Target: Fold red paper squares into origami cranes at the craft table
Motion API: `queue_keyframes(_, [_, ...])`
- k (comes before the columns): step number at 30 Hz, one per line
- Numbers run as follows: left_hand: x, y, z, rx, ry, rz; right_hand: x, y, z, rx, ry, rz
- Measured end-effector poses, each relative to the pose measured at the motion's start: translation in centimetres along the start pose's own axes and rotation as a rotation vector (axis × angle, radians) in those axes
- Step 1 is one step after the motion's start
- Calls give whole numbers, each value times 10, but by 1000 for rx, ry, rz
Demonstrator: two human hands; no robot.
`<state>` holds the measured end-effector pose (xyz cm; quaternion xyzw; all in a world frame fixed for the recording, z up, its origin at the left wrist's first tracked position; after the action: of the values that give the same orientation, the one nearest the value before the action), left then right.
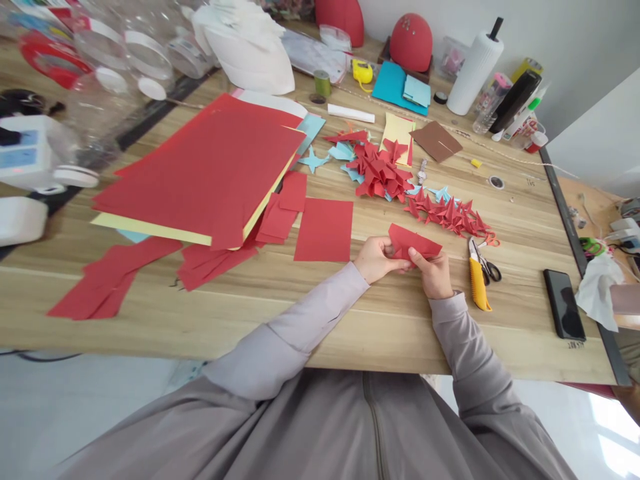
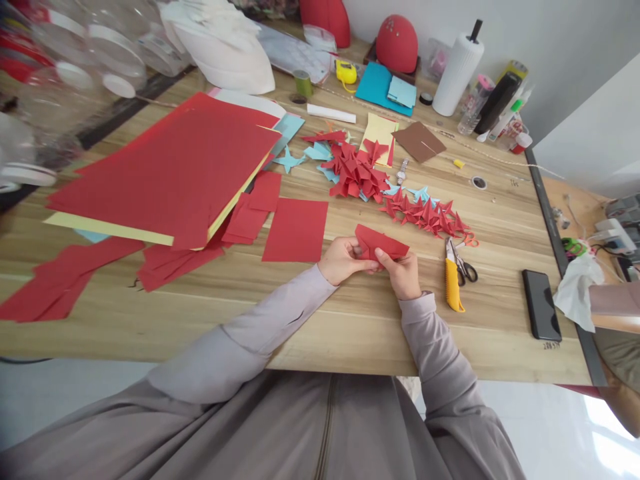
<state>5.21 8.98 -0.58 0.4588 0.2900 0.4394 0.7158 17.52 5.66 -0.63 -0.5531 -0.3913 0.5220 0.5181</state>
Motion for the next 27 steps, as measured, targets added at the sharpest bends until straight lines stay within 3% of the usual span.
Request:
queue_keyframes(12, [3,-1,-5,-7,62,65,4,1,3,-59,-5,76])
queue_keyframes(21, [3,-2,-3,-2,18,46,6,4,1,-60,-15,98])
queue_keyframes(27, [3,-4,-3,49,15,25,6,7,-3,0,-11,33])
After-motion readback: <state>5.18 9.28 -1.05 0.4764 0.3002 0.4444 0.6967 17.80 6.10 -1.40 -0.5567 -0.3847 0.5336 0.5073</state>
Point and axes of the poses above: each hand's wrist, its own x-axis towards the middle knuckle, its own z-axis out of the palm, y = z × x, the point moved 4 cm from there along x, towards the middle knuckle, and after that the axes turned 11 degrees about z, right-handed, at the moved point
